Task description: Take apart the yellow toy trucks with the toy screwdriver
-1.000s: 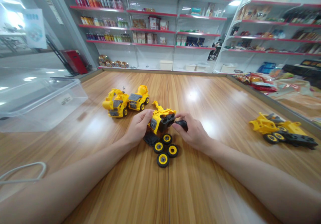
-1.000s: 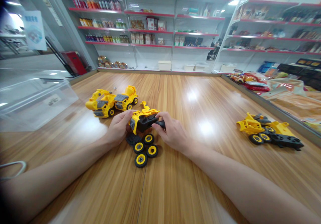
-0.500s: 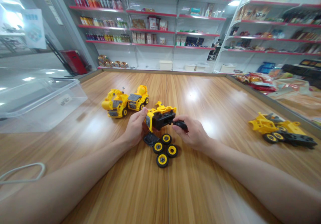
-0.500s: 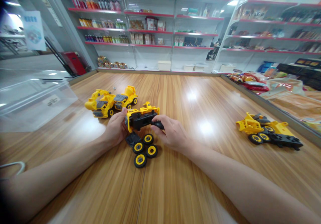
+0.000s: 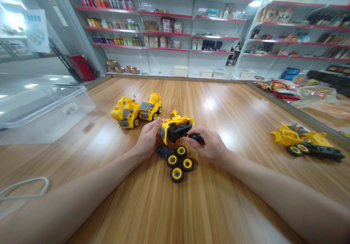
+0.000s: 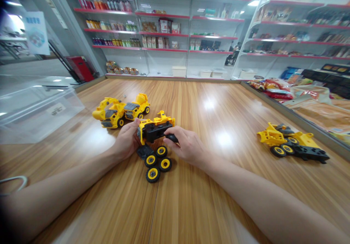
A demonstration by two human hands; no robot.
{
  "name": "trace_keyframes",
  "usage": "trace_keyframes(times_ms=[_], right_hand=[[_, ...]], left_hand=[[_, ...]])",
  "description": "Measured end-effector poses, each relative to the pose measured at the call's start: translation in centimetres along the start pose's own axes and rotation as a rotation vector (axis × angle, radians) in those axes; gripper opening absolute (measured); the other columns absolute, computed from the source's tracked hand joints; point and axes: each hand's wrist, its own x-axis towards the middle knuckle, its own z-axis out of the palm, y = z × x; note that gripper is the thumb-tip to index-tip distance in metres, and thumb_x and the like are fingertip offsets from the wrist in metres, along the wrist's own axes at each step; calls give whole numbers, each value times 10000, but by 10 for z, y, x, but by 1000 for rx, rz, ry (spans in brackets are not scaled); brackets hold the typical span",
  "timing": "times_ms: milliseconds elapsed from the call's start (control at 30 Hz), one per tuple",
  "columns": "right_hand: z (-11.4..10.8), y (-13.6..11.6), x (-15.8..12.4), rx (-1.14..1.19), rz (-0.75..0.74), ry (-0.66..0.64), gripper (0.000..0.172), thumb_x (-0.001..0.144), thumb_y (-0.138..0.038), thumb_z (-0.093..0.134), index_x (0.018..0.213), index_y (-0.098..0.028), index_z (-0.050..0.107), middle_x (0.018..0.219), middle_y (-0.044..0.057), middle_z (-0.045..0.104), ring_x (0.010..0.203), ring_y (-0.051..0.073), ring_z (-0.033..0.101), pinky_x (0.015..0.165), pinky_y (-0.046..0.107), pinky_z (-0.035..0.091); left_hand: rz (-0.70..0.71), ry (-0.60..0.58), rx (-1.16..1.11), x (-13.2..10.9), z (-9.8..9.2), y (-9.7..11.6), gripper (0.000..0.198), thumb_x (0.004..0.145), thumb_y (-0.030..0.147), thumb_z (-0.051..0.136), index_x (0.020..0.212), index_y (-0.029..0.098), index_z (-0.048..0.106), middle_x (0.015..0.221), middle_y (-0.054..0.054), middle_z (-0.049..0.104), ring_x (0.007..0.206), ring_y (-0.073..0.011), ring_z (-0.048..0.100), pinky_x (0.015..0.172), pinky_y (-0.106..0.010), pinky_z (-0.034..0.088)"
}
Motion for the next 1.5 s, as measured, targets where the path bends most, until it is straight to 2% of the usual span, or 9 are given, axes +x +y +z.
trace_keyframes(times_ms=[167,367,500,700,867,1067,1233,1367,1500], right_hand=[[1,2,-1,11,14,-27,175,935,-272,578,1092,-217,527,948,42,679,749,132,654,655,242,525],[0,2,1,56,-46,-89,130,947,-241,553,1074,-217,542,930,43,637,814,145,635,671,255,512],[-1,0,1,41,25,-131,154,963,-289,533,1100,-220,527,989,57,649,857,164,648,698,272,512],[-1,-3,-2,-24,196,-158,212,971,-336,491,1141,-215,451,843,14,650,608,137,605,571,253,449],[0,-5,-3,-48,163,-157,210,952,-287,499,1142,-223,439,965,47,652,758,177,646,667,290,490],[-2,-6,0,-21,188,-116,205,961,-290,477,1150,-223,433,891,28,638,699,164,633,628,280,486],[-2,-8,-1,12,132,-72,255,927,-221,508,1170,-216,430,975,64,609,787,174,622,671,288,510],[-1,-8,-1,49,83,-24,230,923,-194,521,1143,-218,460,1039,77,586,893,181,615,737,291,526],[-2,-7,0,41,93,-66,206,957,-246,500,1158,-216,465,1015,69,625,881,184,629,746,302,526]], left_hand=[[0,15,1,1,2,2,418,819,489,676,952,94,658,721,-59,704,545,-174,662,474,-289,570],[4,-2,-15,1,1,0,392,803,471,705,942,107,667,747,-55,713,579,-172,673,493,-275,574],[4,-7,14,-1,1,-1,386,814,477,690,951,116,669,768,-61,721,608,-179,683,519,-283,578],[20,-49,45,-1,-4,-4,346,835,449,679,979,136,661,819,-56,727,604,-156,664,550,-283,578],[37,-43,69,1,-8,-6,345,852,449,659,1016,146,658,827,-49,723,624,-155,658,552,-278,569],[68,-37,114,1,-9,-9,328,858,443,655,991,144,674,849,-56,722,666,-147,666,608,-249,553],[48,-29,104,1,-9,-9,363,844,471,660,1018,152,668,824,-52,718,628,-157,658,565,-273,558],[59,-30,109,1,-8,-8,360,842,478,663,982,147,675,833,-57,718,656,-155,664,616,-268,557],[81,-25,130,2,-9,-8,347,862,457,651,1010,144,675,866,-65,727,707,-147,670,652,-244,541]])
